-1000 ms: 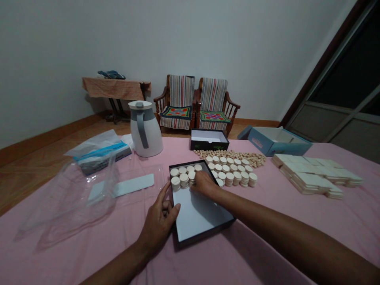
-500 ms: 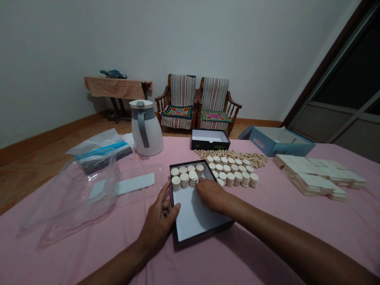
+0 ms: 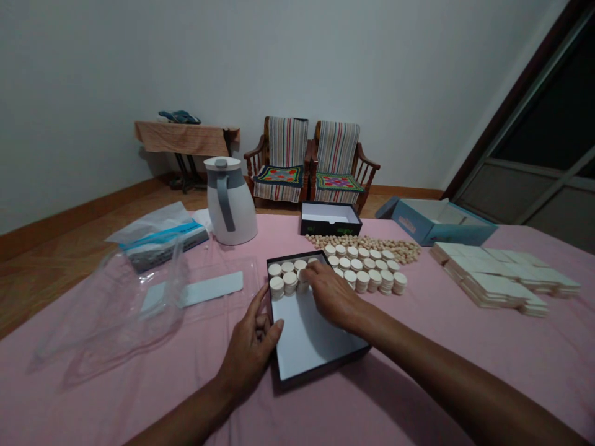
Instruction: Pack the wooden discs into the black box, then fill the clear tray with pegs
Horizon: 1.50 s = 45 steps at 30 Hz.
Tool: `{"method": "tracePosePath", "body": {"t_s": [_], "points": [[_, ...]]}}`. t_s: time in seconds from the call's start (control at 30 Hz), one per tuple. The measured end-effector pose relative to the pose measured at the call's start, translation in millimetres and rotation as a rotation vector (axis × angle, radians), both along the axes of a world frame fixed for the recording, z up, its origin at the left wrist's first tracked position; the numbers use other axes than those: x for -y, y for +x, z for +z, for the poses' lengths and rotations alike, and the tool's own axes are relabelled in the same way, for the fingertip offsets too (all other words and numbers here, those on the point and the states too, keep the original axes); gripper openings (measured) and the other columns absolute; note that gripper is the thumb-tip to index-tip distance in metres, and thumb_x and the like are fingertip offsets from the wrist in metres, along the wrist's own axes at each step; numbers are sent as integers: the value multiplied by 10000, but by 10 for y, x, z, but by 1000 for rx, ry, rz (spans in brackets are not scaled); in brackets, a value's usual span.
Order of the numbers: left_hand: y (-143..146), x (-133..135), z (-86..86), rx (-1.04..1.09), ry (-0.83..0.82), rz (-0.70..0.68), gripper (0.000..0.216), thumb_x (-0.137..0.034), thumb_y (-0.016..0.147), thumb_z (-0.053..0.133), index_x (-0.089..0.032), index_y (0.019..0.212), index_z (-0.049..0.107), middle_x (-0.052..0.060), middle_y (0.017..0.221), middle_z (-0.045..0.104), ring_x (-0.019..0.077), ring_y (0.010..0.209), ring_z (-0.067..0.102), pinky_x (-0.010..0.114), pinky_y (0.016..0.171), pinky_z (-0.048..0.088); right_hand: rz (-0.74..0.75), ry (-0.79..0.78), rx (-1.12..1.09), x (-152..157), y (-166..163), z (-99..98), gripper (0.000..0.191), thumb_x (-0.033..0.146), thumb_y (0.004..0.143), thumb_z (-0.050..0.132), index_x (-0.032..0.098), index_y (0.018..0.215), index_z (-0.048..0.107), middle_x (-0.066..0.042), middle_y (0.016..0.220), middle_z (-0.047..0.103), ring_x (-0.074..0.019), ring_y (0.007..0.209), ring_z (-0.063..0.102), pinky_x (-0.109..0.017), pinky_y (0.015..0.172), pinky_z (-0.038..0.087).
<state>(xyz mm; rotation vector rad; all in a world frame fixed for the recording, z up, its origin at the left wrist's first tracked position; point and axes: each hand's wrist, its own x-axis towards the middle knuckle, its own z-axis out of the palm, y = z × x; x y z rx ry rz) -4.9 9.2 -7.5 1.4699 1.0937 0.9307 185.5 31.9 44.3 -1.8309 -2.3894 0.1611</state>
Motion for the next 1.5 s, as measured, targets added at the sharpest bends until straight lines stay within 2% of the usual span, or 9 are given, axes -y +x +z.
{"method": "tracePosePath", "body": {"t_s": [0.2, 0.37, 0.63, 0.83, 1.03, 1.17, 1.37, 1.5], "points": [[2, -1, 3, 13, -23, -12, 796, -453, 807, 565, -160, 1465, 224, -71, 609, 514, 116, 521, 481, 225, 525, 386, -5, -11, -12, -45, 25, -73, 364, -28, 777, 396, 135, 1048, 575, -117, 1083, 553, -190, 977, 518, -280, 802, 384], [-1, -7, -15, 9, -15, -6, 784, -443, 817, 559, -150, 1461, 220, -82, 595, 474, 101, 502, 448, 216, 513, 372, 1, -25, -97, -58, 36, -129, 401, -26, 786, 373, 137, 1105, 553, -109, 1082, 540, -164, 911, 533, -266, 781, 391], [-15, -20, -53, -3, 13, -20, 759, -437, 841, 542, -165, 1465, 206, -98, 572, 414, 94, 498, 424, 194, 487, 334, -51, 90, -7, -91, -99, 19, 281, 66, 806, 454, 144, 1039, 590, -127, 1089, 566, -240, 1037, 482, -345, 862, 365], [-17, -21, -40, -1, 31, -39, 748, -430, 840, 544, -174, 1464, 220, -91, 578, 447, 87, 484, 420, 190, 481, 333, -208, 0, -11, -108, -119, -39, 331, 14, 799, 415, 44, 1109, 529, -191, 1055, 608, -242, 980, 581, -314, 785, 411], [-19, -30, -63, 10, 27, -43, 756, -427, 843, 544, -174, 1469, 205, -89, 577, 453, 94, 495, 443, 192, 487, 344, -179, -186, -82, -153, -89, -98, 360, 23, 781, 451, 30, 1130, 540, -211, 1040, 663, -262, 954, 641, -300, 742, 432], [-20, -32, -66, -3, 28, -36, 750, -421, 840, 549, -180, 1467, 215, -91, 577, 452, 89, 485, 431, 192, 490, 347, -170, -191, -143, -189, -99, -83, 420, 9, 763, 473, 48, 1176, 539, -212, 1087, 658, -244, 997, 635, -283, 767, 430], [-25, -31, -85, 12, 32, -46, 742, -423, 849, 541, -195, 1469, 203, -93, 582, 434, 90, 490, 434, 189, 484, 338, -189, -218, -147, -221, -114, -92, 346, 8, 771, 464, 67, 1086, 597, -206, 1084, 660, -241, 1011, 630, -280, 780, 427], [-32, -35, -100, -5, 51, -41, 740, -418, 849, 544, -189, 1468, 208, -93, 578, 430, 91, 497, 432, 188, 489, 336, -185, -218, -135, -235, -107, -149, 365, 1, 780, 439, 57, 1112, 581, -209, 1072, 660, -241, 1006, 631, -286, 777, 430]]}}
